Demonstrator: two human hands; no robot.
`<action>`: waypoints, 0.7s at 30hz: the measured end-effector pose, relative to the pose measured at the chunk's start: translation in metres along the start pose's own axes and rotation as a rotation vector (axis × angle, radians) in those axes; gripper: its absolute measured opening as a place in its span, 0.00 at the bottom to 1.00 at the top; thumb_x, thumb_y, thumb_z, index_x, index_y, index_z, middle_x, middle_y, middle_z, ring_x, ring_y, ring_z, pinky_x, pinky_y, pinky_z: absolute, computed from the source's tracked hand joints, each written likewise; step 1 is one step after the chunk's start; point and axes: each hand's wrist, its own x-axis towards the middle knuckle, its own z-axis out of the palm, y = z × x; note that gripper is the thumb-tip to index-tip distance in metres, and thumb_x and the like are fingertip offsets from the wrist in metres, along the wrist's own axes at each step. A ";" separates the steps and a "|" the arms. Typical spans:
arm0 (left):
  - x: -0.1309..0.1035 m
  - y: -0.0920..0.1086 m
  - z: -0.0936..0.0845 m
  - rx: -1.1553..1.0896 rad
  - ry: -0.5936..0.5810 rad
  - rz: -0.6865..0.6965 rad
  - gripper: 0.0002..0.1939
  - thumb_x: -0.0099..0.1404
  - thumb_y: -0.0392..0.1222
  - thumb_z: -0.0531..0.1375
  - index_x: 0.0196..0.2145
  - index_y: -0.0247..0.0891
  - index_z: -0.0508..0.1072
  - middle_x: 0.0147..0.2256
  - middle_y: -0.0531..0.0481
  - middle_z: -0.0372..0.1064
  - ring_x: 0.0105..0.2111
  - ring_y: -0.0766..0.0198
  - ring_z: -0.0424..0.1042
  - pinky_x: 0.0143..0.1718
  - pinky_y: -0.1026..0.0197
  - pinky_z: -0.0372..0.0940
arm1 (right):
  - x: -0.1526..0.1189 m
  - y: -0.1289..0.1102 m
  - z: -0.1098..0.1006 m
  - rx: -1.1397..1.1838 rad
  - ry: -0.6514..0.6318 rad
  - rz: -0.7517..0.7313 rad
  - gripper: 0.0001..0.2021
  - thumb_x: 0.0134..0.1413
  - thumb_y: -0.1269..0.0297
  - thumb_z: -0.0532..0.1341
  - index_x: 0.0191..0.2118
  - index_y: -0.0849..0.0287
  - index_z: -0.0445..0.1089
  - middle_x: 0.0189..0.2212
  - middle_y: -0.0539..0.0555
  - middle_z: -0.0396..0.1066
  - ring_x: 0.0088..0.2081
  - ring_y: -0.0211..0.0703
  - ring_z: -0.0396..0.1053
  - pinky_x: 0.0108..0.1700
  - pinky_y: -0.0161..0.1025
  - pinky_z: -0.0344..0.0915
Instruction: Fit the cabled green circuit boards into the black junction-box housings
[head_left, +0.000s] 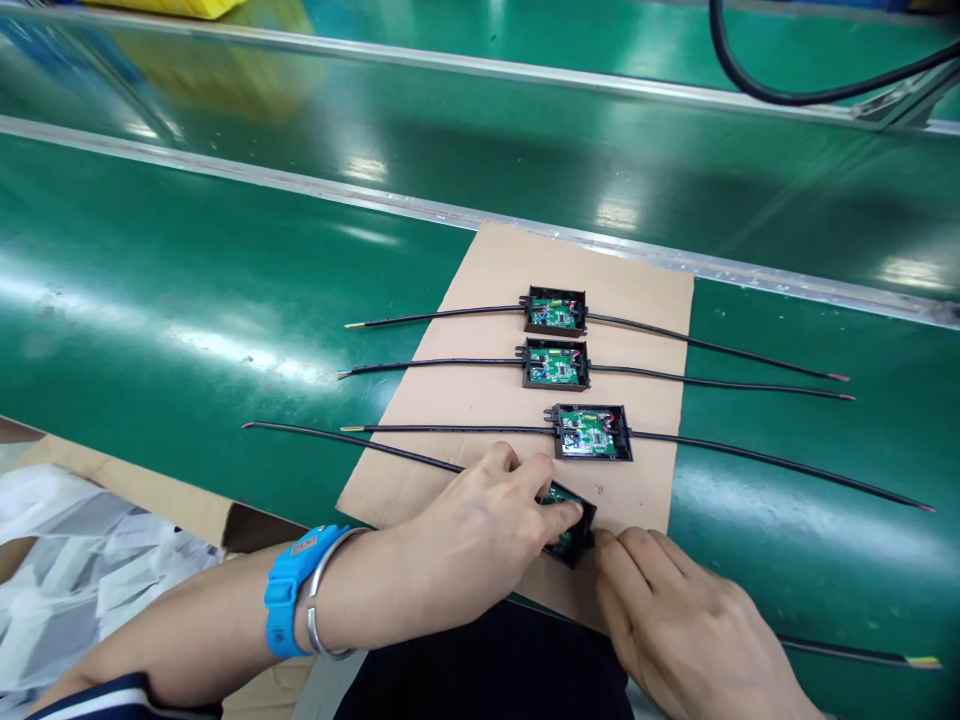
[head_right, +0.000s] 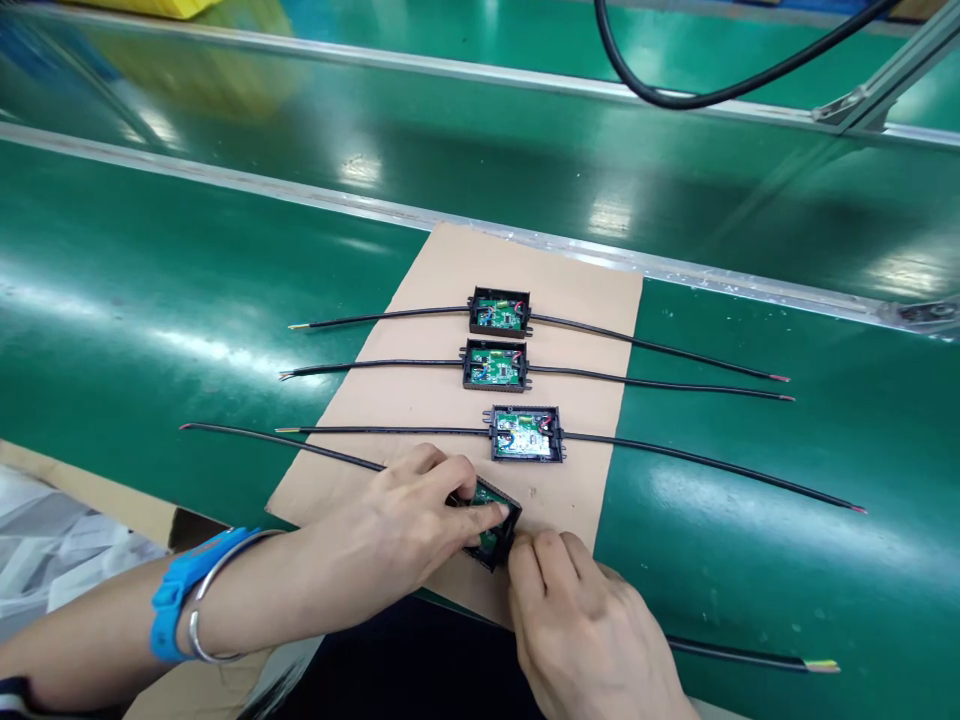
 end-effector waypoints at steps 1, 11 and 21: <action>0.000 0.000 0.000 -0.005 -0.006 -0.003 0.15 0.63 0.31 0.56 0.48 0.38 0.70 0.38 0.47 0.64 0.41 0.57 0.63 0.40 0.54 0.60 | 0.001 -0.003 -0.001 -0.037 -0.004 -0.010 0.10 0.50 0.79 0.52 0.34 0.59 0.65 0.27 0.54 0.63 0.28 0.44 0.63 0.26 0.39 0.57; 0.011 -0.006 -0.004 -0.077 -0.022 -0.004 0.12 0.62 0.29 0.54 0.41 0.36 0.73 0.37 0.45 0.65 0.41 0.57 0.62 0.40 0.55 0.57 | 0.019 -0.012 -0.011 -0.255 -0.112 -0.106 0.11 0.43 0.79 0.53 0.32 0.60 0.67 0.24 0.56 0.63 0.25 0.47 0.61 0.23 0.42 0.55; 0.018 -0.007 -0.001 -0.132 0.020 -0.070 0.06 0.63 0.36 0.57 0.34 0.36 0.76 0.34 0.43 0.64 0.41 0.55 0.61 0.41 0.54 0.56 | 0.000 0.012 0.000 0.032 0.029 0.011 0.16 0.56 0.82 0.51 0.46 0.64 0.68 0.40 0.57 0.71 0.39 0.46 0.64 0.40 0.43 0.59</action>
